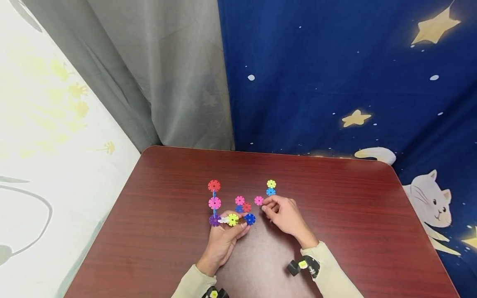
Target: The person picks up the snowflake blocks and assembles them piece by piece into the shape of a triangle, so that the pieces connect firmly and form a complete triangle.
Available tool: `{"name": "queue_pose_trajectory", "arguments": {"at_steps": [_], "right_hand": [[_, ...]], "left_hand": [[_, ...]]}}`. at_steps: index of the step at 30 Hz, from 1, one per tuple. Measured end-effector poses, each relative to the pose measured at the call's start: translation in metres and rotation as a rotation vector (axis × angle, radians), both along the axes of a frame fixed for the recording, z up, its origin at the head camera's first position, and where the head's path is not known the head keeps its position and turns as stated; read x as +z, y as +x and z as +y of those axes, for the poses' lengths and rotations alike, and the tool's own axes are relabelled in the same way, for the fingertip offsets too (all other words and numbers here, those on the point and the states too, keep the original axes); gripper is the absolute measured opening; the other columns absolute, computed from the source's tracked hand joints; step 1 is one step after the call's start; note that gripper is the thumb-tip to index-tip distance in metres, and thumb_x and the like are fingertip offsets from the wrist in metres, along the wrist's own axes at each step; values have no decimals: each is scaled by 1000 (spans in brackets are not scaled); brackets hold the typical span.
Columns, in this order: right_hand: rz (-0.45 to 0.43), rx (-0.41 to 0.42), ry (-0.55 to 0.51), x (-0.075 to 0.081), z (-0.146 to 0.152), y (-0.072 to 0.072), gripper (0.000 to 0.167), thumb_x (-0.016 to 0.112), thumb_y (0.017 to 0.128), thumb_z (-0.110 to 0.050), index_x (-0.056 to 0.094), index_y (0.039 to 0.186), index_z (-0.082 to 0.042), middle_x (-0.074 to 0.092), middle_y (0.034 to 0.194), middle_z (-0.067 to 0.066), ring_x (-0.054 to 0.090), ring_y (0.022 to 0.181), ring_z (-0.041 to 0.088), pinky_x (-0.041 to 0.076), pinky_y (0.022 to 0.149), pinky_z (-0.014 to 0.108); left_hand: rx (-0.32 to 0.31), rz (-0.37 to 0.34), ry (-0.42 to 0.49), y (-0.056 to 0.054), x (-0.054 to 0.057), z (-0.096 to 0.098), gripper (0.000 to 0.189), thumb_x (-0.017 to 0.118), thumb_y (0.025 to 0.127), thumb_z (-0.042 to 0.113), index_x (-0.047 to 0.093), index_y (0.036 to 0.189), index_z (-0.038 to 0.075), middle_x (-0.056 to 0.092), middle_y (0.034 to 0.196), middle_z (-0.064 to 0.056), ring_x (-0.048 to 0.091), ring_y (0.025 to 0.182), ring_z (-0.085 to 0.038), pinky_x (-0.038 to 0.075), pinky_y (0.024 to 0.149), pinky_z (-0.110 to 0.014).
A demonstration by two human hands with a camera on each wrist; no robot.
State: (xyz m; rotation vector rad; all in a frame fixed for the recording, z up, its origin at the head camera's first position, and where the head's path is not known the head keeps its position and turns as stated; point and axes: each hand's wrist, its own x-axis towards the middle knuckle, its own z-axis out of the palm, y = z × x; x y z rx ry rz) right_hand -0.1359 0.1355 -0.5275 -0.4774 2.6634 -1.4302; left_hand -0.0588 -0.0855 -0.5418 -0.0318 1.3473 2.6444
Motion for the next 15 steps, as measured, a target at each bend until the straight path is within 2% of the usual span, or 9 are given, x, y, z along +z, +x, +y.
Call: {"name": "queue_pose_trajectory", "arguments": {"at_steps": [3,6,12,15], "right_hand": [[45,-27,97,-5,-4,-6,17,80,94,-15,77,110,-12,75,83,-6,65,60,3,55,60,21],[89,-50,175,-9,-8,-11,23,83,92,-19,78,113,-14,71,83,-10,60,64,-2,52,66,22],[131,-79,238,-17,-16,-18,33,85,90,-21,77,120,-11,65,81,-8,56,70,5,50,68,26],[130,-75,272,-18,-19,-21,36,86,90,-21,77,123,-10,63,79,-7,55,74,9,48,70,28]], "left_hand": [[0,-6,17,0,0,0,30,67,95,-10,63,111,15,71,116,-1,76,106,-15,63,97,-34],[6,-24,43,1,-1,1,29,67,97,-9,61,112,15,72,119,-2,75,108,-15,63,96,-33],[15,-41,72,2,0,2,30,67,98,-8,55,117,12,73,129,-11,74,115,-18,63,97,-32],[21,-55,65,2,0,2,33,67,98,-7,51,124,5,71,134,-16,74,115,-18,63,96,-32]]}}
